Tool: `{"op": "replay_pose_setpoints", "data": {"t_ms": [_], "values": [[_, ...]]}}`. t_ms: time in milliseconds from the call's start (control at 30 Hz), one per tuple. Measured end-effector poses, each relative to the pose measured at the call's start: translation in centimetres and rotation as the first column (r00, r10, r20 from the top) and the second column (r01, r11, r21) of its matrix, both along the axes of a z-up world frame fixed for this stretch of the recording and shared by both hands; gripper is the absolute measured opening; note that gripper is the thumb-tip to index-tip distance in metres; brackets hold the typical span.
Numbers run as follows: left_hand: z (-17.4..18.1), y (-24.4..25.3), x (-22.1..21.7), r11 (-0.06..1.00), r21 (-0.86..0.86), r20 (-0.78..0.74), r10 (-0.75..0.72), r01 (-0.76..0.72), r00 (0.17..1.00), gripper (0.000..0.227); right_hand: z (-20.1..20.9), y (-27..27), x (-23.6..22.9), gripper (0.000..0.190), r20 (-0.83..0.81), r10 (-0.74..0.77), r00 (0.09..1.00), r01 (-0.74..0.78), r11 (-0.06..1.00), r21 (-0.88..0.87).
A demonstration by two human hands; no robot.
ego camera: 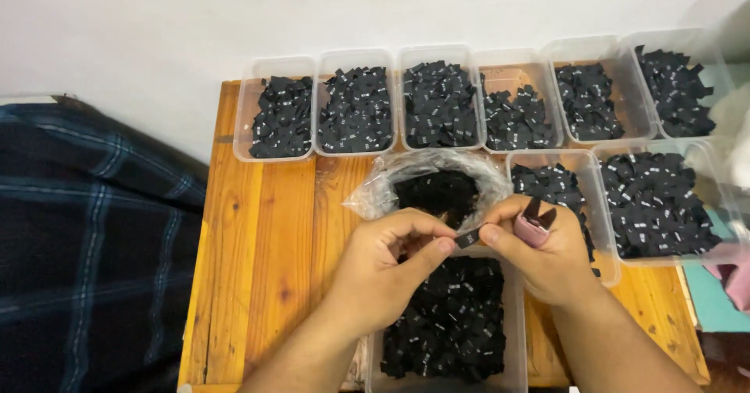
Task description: Trimming excess threads from small black fabric components using a thread nipper and sorting them into plastic bins.
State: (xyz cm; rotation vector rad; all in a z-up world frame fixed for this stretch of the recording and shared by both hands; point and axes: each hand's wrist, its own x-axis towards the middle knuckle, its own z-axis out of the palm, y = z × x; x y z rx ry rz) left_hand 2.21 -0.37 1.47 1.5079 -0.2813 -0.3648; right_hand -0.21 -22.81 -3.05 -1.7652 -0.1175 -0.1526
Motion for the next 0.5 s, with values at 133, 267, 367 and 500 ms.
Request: {"op": "replay_pose_setpoints", "data": {"t_ms": [133, 267, 367, 500], "values": [[-0.6, -0.3, 0.0, 0.987, -0.159, -0.071, -0.027, 0.016, 0.997, 0.02, -0.1, 0.1, -0.1, 0.009, -0.006, -0.014, 1.0, 0.014, 1.0, -0.021], [0.1, -0.7, 0.1, 0.999, 0.049, -0.122, -0.002, 0.008, 0.993, 0.011, 0.0, 0.8, -0.1, 0.011, -0.001, -0.034, 0.999, 0.033, 0.998, -0.051], [-0.2, -1.0, 0.1, 0.999, 0.033, -0.11, 0.02, -0.016, 0.994, 0.004, 0.2, 0.9, -0.1, 0.012, 0.014, -0.035, 0.999, 0.036, 0.997, -0.068], [-1.0, -1.1, -0.1, 1.0, -0.028, -0.089, -0.013, 0.011, 0.996, 0.003, 0.4, 0.9, -0.1, 0.012, 0.004, -0.065, 0.998, 0.065, 0.99, -0.123]]}}
